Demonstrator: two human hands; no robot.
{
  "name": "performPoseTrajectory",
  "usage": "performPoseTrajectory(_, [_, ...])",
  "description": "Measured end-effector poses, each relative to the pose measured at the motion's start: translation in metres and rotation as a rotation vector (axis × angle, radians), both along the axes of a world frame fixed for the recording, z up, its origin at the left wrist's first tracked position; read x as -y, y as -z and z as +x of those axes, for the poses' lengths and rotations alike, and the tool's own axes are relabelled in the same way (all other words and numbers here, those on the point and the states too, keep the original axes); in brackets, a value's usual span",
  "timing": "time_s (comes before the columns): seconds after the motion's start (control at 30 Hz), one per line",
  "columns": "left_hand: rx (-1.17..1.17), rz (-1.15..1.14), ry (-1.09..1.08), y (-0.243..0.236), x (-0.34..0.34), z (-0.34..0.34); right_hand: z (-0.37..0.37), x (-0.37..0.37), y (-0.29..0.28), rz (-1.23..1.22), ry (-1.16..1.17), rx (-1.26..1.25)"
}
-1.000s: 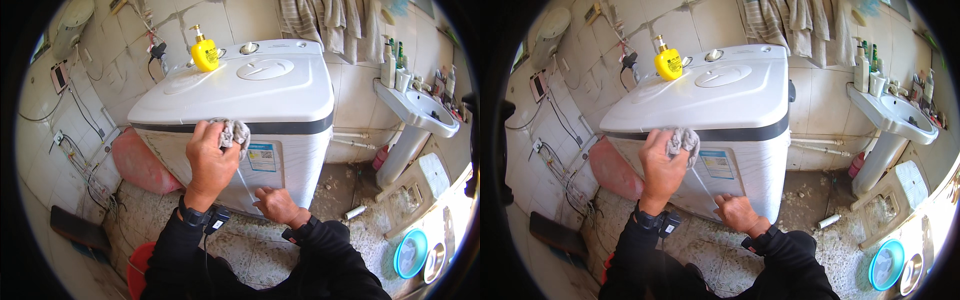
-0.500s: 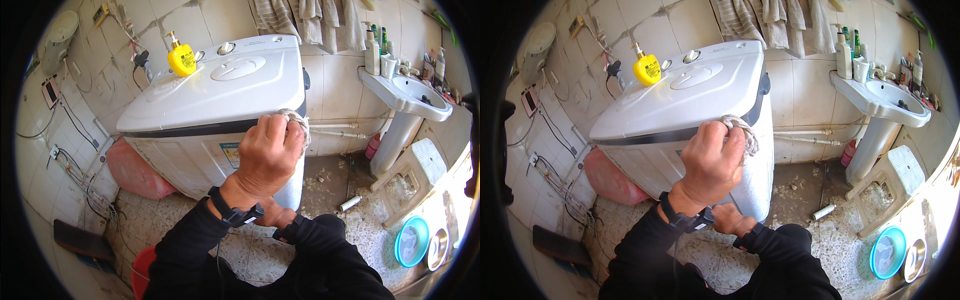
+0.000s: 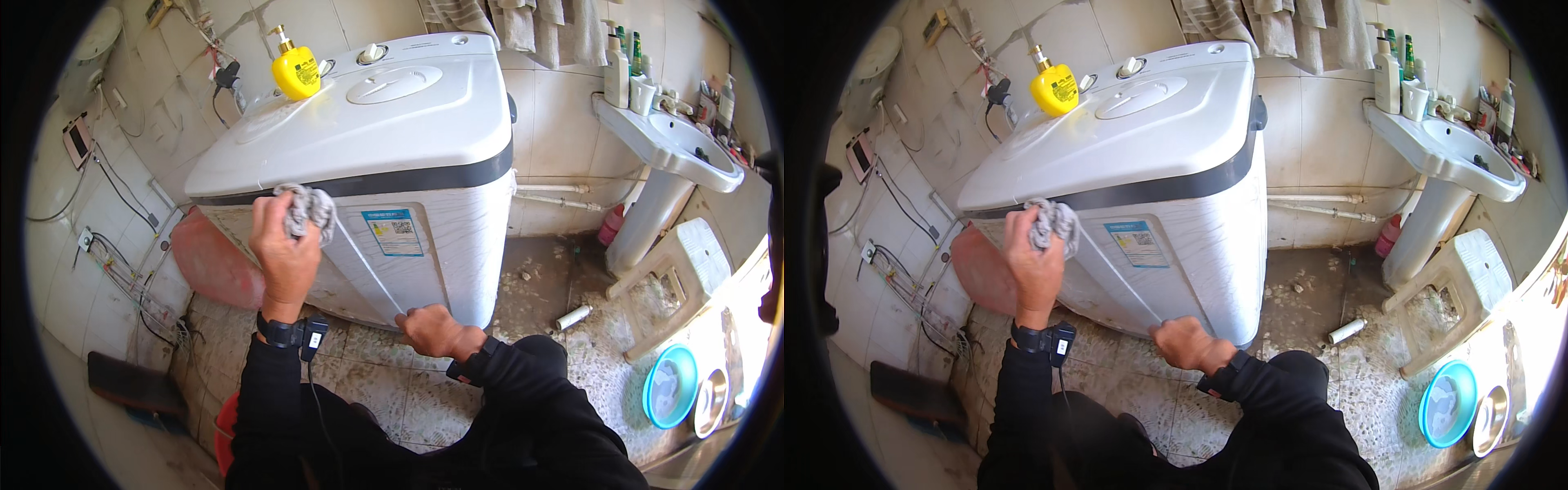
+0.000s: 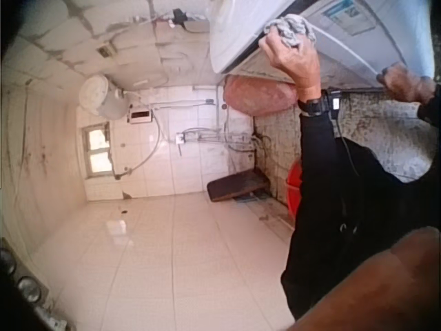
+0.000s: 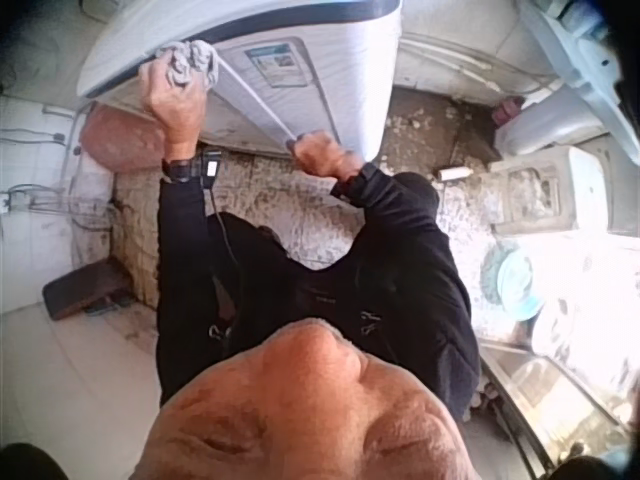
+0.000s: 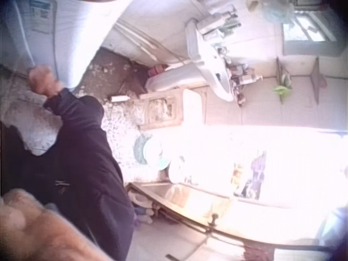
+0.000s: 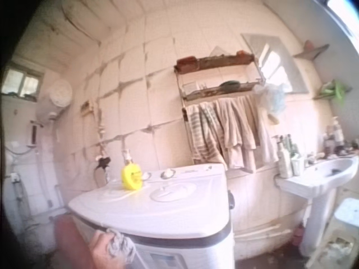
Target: The person wipes the exterior of a top-loading washing machine with a cloth, cleaning the sides and top surface. They dip the cloth into a red bucket of water and continue wiping the machine's body.
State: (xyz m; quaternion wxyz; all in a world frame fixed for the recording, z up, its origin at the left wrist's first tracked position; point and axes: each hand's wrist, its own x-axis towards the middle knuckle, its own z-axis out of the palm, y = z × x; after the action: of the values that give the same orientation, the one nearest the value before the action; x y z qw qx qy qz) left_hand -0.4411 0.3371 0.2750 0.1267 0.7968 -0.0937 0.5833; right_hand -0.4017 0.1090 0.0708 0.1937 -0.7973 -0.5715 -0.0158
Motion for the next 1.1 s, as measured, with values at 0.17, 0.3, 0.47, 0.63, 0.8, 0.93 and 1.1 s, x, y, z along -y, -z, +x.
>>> performPoseTrajectory(0.17, [-0.094, -0.558, 0.074, -0.005, 0.001, -0.006, -0.001, 0.006, -0.008, 0.016, -0.004, -0.021])
performPoseTrajectory(0.3, [-0.076, 0.056, 0.058, -0.013, 0.046, -0.004, -0.001, 0.005, -0.010, -0.016, -0.005, -0.026])
performPoseTrajectory(0.47, [-0.015, -0.055, 0.176, -0.010, 0.064, 0.005, -0.003, 0.005, -0.020, 0.067, -0.029, 0.001])
performPoseTrajectory(0.63, [0.020, -0.371, 0.151, -0.007, 0.003, 0.003, -0.015, 0.008, -0.064, 0.238, -0.176, -0.135])
performPoseTrajectory(0.8, [0.036, -0.671, 0.203, 0.003, -0.077, 0.004, -0.039, 0.011, -0.145, 0.577, -0.190, 0.133])
performPoseTrajectory(0.93, [0.039, -0.750, 0.248, 0.011, -0.121, 0.008, -0.034, 0.027, -0.228, 0.652, -0.006, 0.519])
performPoseTrajectory(1.1, [0.078, -0.780, 0.232, 0.014, -0.160, 0.007, -0.003, 0.013, -0.293, 0.558, 0.363, 0.842])
